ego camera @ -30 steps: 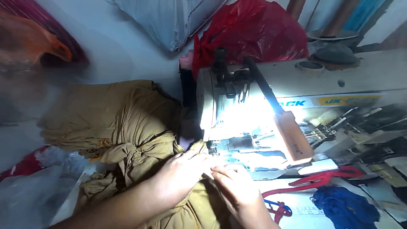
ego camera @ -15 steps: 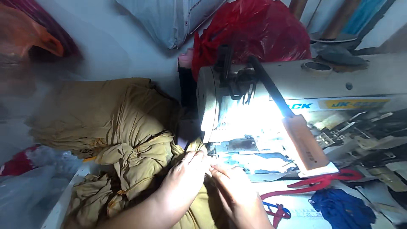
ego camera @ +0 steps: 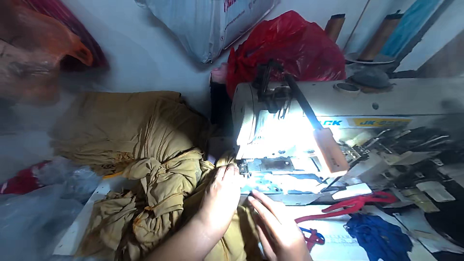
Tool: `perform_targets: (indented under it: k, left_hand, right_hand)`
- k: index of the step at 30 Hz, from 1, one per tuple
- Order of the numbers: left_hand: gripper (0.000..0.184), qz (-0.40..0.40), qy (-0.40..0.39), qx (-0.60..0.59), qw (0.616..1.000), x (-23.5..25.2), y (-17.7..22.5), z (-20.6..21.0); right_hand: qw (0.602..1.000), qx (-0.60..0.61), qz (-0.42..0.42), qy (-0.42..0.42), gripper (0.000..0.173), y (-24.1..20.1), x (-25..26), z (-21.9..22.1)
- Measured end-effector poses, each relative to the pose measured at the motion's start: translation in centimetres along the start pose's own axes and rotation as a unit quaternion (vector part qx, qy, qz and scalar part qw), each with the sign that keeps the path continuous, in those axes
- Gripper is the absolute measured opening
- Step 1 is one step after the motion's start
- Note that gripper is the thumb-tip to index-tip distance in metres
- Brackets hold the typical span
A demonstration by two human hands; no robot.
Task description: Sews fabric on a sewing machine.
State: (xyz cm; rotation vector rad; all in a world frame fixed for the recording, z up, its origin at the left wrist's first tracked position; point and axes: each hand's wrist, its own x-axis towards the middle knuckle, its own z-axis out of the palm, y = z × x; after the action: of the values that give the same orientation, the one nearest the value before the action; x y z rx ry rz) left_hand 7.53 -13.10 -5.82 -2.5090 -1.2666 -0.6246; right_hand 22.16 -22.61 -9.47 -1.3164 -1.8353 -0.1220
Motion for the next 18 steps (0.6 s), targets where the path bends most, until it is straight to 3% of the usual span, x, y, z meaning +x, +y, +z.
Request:
perform_targets:
  k: [7,18]
  left_hand:
    - [0.038,-0.007,-0.080,0.003,0.997,0.7,0.3,-1.2]
    - [0.047,-0.034,-0.236,0.013,0.971,2.5,0.4,-3.4]
  right_hand:
    - [0.988,-0.016,0.150,-0.039,0.023,0.8,-5.3,-4.5]
    - [0.961,-0.056,0.220,-0.160,0.030,4.0,-7.1,-5.8]
